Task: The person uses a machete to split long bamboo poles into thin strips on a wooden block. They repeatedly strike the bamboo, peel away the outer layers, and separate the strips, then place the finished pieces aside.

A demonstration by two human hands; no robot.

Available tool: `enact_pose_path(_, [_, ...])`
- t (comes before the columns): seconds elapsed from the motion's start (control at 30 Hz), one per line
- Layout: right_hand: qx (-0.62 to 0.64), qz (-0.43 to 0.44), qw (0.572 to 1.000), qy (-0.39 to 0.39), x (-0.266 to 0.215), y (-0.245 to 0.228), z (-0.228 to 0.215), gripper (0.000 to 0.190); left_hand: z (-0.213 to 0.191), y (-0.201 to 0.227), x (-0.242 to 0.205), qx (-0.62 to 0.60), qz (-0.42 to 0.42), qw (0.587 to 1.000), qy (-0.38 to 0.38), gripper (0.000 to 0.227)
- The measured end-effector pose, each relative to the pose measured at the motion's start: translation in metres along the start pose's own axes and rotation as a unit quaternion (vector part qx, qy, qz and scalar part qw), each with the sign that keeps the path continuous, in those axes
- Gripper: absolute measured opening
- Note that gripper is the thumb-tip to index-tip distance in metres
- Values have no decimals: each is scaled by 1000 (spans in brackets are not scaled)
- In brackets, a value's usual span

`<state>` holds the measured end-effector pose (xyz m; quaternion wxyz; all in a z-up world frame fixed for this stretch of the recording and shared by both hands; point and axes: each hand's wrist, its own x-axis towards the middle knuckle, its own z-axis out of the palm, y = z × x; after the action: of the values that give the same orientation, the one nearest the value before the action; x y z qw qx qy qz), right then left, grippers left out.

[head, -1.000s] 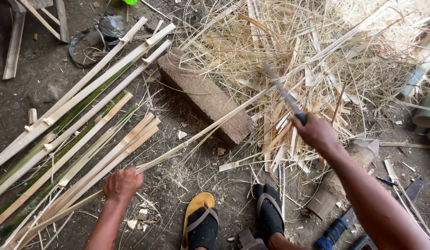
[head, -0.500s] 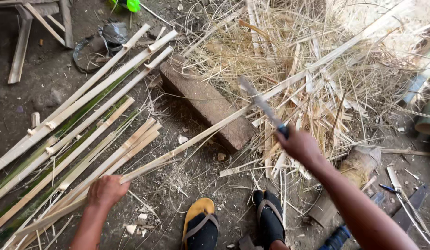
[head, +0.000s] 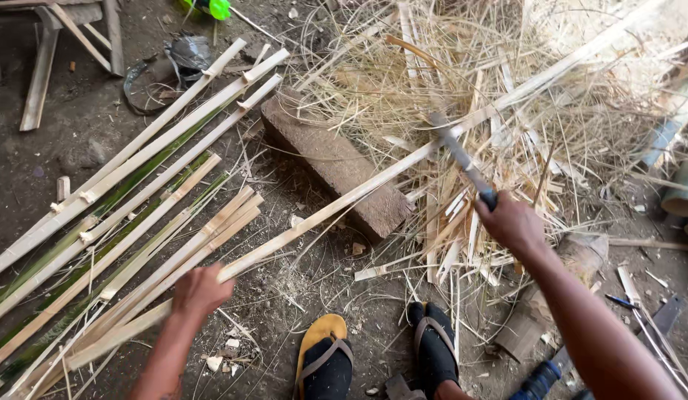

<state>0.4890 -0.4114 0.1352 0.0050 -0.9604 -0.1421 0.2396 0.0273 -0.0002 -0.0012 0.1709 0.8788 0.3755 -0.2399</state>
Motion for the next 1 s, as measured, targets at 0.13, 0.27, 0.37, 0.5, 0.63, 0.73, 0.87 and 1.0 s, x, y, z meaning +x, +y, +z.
enact_pose_path(0.13, [40, -58, 991, -111, -83, -57, 64, 52, 16, 77, 0, 101, 161, 966, 173, 20])
enact_pose_path(0.27, [-35, -217, 960, -172, -139, -97, 74, 52, 19, 116, -1, -19, 106, 994, 20, 16])
enact_pose_path(0.37, [-72, -256, 950, -165, -137, -95, 63, 56, 20, 116, -7, -41, 118, 992, -8, 18])
enact_pose_path(0.5, [-4, -141, 980, -140, -131, -90, 64, 52, 19, 112, -8, -56, 97, 993, -36, 16])
enact_pose_path(0.63, [-61, -270, 944, -177, -135, -92, 67, 53, 8, 107, 2, -83, 100, 991, -32, 17])
enact_pose_path(0.73, [-128, -226, 951, -168, -129, -79, 59, 57, 14, 77, -22, -74, 50, 993, -72, 24])
enact_pose_path(0.87, [-55, -77, 995, -10, -69, -55, 14, 47, 8, 53, -31, -86, 34, 993, -72, 33])
enact_pose_path(1.0, [12, -89, 987, -133, -73, -44, 43, 43, 5, 62, -17, -55, 22, 995, -76, 44])
